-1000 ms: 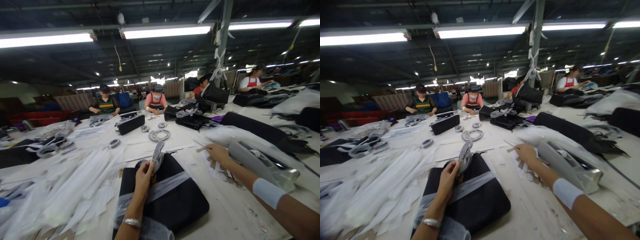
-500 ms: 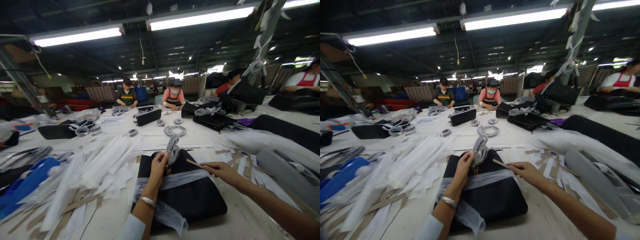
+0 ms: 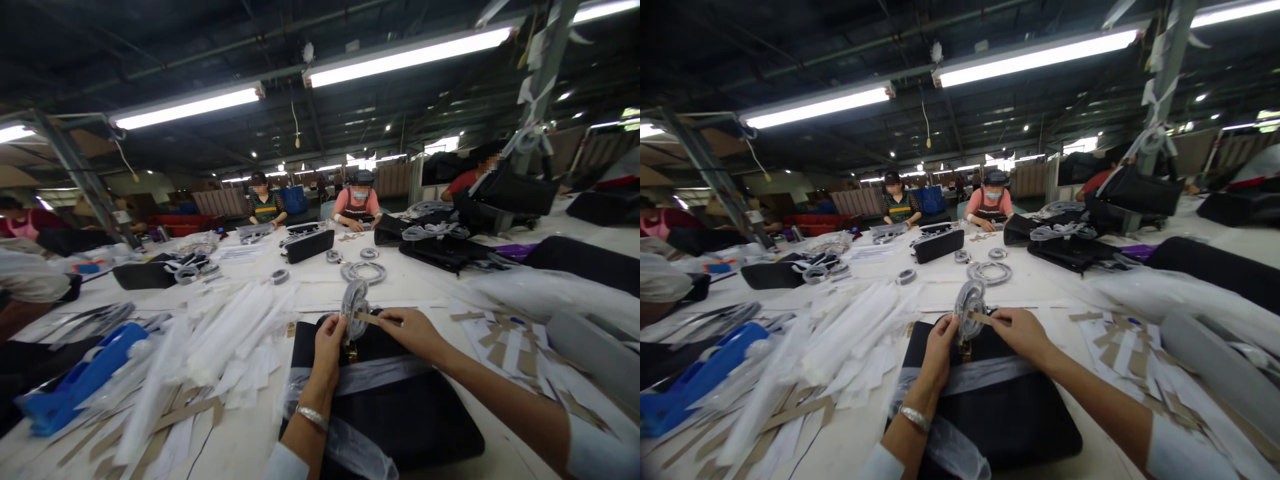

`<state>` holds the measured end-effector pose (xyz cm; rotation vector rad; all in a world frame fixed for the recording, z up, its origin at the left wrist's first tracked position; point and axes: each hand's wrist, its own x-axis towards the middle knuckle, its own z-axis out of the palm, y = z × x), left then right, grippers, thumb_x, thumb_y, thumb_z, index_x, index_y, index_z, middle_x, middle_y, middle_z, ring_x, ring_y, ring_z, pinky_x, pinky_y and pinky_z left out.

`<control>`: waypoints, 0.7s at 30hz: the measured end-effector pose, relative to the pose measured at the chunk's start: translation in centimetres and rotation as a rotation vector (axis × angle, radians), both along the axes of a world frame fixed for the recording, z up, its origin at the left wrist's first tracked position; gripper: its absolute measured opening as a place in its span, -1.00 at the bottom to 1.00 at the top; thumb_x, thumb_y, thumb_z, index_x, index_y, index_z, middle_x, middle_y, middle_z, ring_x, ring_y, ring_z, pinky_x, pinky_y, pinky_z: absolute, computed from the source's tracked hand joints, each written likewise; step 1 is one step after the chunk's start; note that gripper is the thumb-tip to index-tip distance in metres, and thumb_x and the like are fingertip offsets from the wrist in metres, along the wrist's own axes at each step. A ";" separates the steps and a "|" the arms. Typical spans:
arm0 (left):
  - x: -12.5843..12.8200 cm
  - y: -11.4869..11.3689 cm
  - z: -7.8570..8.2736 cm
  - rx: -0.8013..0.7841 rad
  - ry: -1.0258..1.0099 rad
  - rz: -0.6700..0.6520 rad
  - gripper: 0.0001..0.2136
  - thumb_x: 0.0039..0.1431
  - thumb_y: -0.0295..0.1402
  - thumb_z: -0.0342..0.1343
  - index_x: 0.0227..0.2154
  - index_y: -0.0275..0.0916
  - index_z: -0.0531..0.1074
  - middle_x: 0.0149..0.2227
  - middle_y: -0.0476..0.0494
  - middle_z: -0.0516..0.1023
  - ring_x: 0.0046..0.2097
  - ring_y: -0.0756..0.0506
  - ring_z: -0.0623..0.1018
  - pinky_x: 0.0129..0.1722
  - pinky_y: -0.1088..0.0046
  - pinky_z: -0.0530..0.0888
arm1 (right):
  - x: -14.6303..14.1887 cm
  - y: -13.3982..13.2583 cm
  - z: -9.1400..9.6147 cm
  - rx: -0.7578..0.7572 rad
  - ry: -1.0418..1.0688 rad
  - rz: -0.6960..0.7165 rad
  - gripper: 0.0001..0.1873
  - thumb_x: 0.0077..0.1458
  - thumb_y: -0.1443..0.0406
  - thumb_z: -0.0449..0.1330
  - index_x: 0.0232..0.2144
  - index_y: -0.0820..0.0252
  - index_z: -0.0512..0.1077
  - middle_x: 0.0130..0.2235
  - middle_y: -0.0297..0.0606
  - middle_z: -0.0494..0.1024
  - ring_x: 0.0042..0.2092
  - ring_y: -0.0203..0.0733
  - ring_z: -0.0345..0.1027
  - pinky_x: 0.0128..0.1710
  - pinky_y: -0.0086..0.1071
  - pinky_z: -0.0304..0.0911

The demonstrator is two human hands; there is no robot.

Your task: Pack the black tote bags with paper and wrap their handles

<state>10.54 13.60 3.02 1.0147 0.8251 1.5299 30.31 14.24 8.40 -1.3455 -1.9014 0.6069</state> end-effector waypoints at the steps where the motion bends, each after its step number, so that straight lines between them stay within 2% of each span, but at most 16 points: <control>1: 0.0 0.0 0.0 0.005 0.007 -0.004 -0.64 0.03 -0.06 0.31 -0.27 -0.27 0.58 -0.28 -0.14 0.64 -0.24 -0.08 0.57 -0.16 0.43 0.45 | -0.7 0.4 -0.4 -0.006 0.039 0.022 -0.71 0.06 0.09 0.16 -0.34 0.06 0.62 -0.28 -0.28 0.65 -0.19 0.01 0.46 -0.12 -0.22 0.26; 4: 0.0 0.0 -0.1 0.025 0.034 -0.015 -0.64 0.03 -0.08 0.32 -0.25 -0.27 0.57 -0.25 -0.16 0.65 -0.21 -0.10 0.58 -0.12 0.41 0.45 | -2.6 1.5 -1.5 -0.061 0.167 0.099 -0.64 0.08 0.05 0.17 -0.23 0.07 0.63 -0.20 -0.28 0.65 -0.13 -0.01 0.46 -0.08 -0.22 0.30; 8: 0.0 0.1 -0.1 0.058 0.090 -0.007 -0.65 0.07 -0.09 0.28 -0.22 -0.28 0.57 -0.21 -0.19 0.65 -0.18 -0.13 0.59 -0.11 0.36 0.46 | -3.8 1.6 -2.6 -0.194 0.315 0.169 -0.57 0.05 0.00 0.21 -0.17 0.13 0.63 -0.26 -0.26 0.65 -0.19 -0.01 0.48 -0.19 -0.20 0.38; 12: 0.0 0.1 -0.3 0.103 0.182 0.036 -0.68 0.09 -0.11 0.27 -0.24 -0.27 0.58 -0.24 -0.18 0.64 -0.17 -0.16 0.58 -0.10 0.33 0.45 | -3.8 0.7 -3.2 -0.288 0.434 0.209 -0.50 0.05 -0.03 0.24 -0.08 0.14 0.60 -0.17 -0.21 0.64 -0.06 0.02 0.47 -0.07 -0.17 0.38; 14: 0.1 0.0 -0.3 0.130 0.240 0.066 -0.71 0.08 -0.14 0.28 -0.26 -0.26 0.59 -0.25 -0.16 0.64 -0.16 -0.16 0.57 -0.08 0.33 0.43 | -3.8 0.5 -3.4 -0.305 0.483 0.169 -0.46 0.03 -0.07 0.27 -0.09 0.15 0.60 -0.13 -0.19 0.63 -0.03 0.04 0.45 -0.04 -0.16 0.37; 18: 0.2 -0.2 -0.1 0.165 0.340 0.089 -0.77 0.09 -0.19 0.28 -0.29 -0.25 0.60 -0.27 -0.14 0.63 -0.16 -0.17 0.54 -0.06 0.33 0.40 | -4.2 0.6 -3.9 -0.294 0.511 0.018 -0.43 -0.03 -0.10 0.30 -0.12 0.17 0.61 -0.18 -0.19 0.65 -0.11 0.07 0.46 -0.05 -0.09 0.35; 21: 0.2 -0.4 0.2 0.170 0.378 0.095 -0.79 0.10 -0.21 0.25 -0.31 -0.26 0.60 -0.29 -0.14 0.62 -0.18 -0.17 0.53 -0.08 0.32 0.40 | -3.7 0.6 -4.4 -0.284 0.507 -0.011 -0.48 0.00 -0.07 0.29 -0.12 0.13 0.61 -0.17 -0.23 0.65 -0.07 0.08 0.47 0.03 -0.08 0.31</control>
